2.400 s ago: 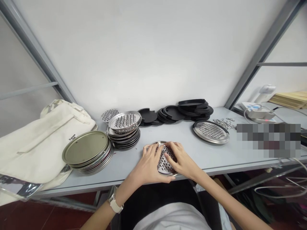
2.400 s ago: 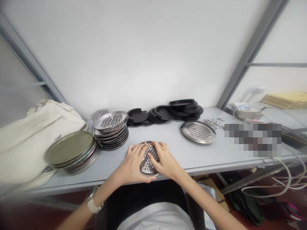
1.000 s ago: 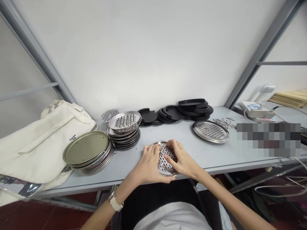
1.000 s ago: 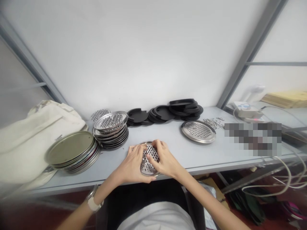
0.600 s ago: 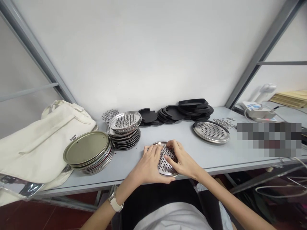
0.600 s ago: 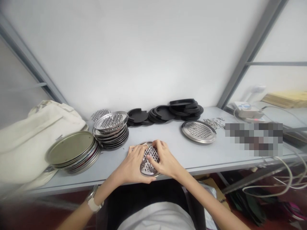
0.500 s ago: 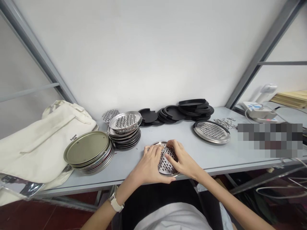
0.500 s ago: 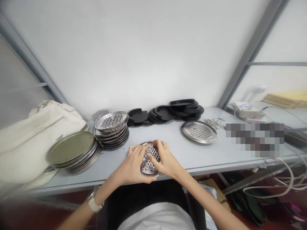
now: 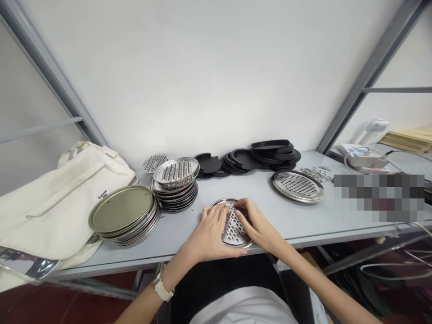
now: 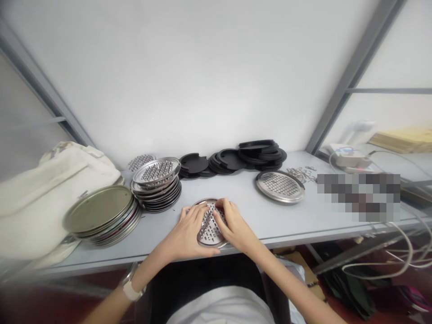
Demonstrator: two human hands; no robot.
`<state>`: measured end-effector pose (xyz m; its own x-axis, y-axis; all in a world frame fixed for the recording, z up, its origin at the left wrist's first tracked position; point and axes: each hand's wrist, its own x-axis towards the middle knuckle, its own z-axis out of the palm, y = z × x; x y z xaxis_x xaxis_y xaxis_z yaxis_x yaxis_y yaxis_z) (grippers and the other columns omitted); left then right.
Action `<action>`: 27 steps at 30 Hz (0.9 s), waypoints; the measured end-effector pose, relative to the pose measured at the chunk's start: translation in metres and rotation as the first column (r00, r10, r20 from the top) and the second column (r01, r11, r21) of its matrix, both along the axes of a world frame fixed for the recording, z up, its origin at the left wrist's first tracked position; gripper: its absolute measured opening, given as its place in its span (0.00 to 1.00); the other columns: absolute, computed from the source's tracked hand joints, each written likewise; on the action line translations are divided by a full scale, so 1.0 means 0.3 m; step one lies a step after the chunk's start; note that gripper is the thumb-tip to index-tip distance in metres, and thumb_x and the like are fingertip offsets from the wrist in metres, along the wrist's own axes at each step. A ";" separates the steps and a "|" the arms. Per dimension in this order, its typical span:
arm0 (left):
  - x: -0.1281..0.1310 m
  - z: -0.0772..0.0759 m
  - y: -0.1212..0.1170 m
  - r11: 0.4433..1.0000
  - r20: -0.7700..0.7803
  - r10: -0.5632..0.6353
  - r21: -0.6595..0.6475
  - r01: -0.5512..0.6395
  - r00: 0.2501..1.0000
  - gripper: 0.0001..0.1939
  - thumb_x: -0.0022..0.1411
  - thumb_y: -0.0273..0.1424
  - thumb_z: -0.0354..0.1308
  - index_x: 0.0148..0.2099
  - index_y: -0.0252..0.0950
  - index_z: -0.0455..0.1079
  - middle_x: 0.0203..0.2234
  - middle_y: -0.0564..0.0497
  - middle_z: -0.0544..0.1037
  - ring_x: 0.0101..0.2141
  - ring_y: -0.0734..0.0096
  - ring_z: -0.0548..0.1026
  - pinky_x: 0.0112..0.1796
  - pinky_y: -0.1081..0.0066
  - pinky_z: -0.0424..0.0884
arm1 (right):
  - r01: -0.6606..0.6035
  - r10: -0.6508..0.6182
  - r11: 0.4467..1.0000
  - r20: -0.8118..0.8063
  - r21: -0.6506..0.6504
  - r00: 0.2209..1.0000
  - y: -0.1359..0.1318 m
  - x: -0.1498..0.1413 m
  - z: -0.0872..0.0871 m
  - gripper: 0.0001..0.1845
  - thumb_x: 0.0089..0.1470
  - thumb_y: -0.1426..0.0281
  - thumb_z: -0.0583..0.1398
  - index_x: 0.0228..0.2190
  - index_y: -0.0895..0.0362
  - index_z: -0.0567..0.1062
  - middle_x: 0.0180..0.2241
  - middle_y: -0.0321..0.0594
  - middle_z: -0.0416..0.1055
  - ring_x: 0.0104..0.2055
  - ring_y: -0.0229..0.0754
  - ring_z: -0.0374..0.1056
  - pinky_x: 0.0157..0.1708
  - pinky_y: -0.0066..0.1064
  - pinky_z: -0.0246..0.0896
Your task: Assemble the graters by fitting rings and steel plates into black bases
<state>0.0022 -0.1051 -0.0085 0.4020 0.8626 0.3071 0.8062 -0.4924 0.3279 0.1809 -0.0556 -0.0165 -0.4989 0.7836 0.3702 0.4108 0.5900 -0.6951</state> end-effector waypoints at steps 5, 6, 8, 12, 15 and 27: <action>-0.002 -0.004 0.002 1.000 0.014 0.002 -0.015 -0.002 1.000 0.51 0.44 0.57 0.61 0.62 0.36 0.48 0.57 0.39 0.61 0.58 0.49 0.56 0.57 0.50 0.49 | -0.032 0.012 0.993 -0.168 -0.117 0.986 0.017 0.007 -0.001 0.10 0.62 0.63 0.49 0.41 0.53 0.64 0.40 0.42 0.68 0.44 0.44 0.64 0.48 0.39 0.58; -0.003 -0.005 0.002 1.000 0.017 0.006 -0.020 -0.006 1.000 0.51 0.43 0.57 0.61 0.62 0.36 0.48 0.57 0.39 0.60 0.58 0.49 0.56 0.57 0.50 0.49 | -0.045 0.005 0.985 -0.234 -0.166 0.972 0.026 0.012 -0.003 0.10 0.62 0.62 0.50 0.40 0.53 0.65 0.40 0.41 0.68 0.44 0.43 0.65 0.48 0.38 0.58; -0.003 -0.005 0.002 0.999 0.017 0.012 -0.030 -0.012 1.000 0.50 0.44 0.57 0.60 0.62 0.36 0.49 0.57 0.39 0.60 0.58 0.48 0.56 0.57 0.50 0.49 | -0.090 -0.028 0.955 -0.387 -0.283 0.922 0.051 0.026 -0.008 0.10 0.59 0.59 0.53 0.37 0.53 0.66 0.38 0.39 0.69 0.44 0.43 0.66 0.48 0.36 0.58; -0.005 -0.005 0.001 0.999 0.011 0.014 -0.030 -0.013 1.000 0.50 0.44 0.57 0.60 0.61 0.36 0.49 0.58 0.38 0.59 0.58 0.48 0.55 0.57 0.50 0.49 | -0.262 -0.175 0.803 -0.631 -0.536 0.755 0.098 0.060 -0.014 0.13 0.50 0.60 0.63 0.35 0.53 0.68 0.32 0.34 0.70 0.40 0.40 0.67 0.46 0.33 0.59; -0.005 -0.005 0.001 1.000 0.005 0.009 -0.022 -0.009 1.000 0.49 0.44 0.57 0.60 0.61 0.36 0.50 0.58 0.38 0.59 0.59 0.48 0.55 0.57 0.49 0.49 | -0.398 -0.265 0.686 -0.718 -0.609 0.643 0.115 0.076 -0.013 0.14 0.46 0.65 0.66 0.34 0.53 0.69 0.31 0.33 0.70 0.39 0.39 0.68 0.47 0.33 0.59; -0.015 -0.005 0.001 0.999 -0.022 0.013 -0.040 -0.014 1.000 0.52 0.45 0.61 0.56 0.62 0.34 0.48 0.61 0.33 0.52 0.60 0.44 0.50 0.56 0.45 0.48 | -0.342 -0.311 0.697 -0.695 -0.630 0.648 0.111 0.075 -0.018 0.16 0.44 0.64 0.67 0.35 0.54 0.70 0.29 0.34 0.70 0.37 0.39 0.69 0.46 0.34 0.61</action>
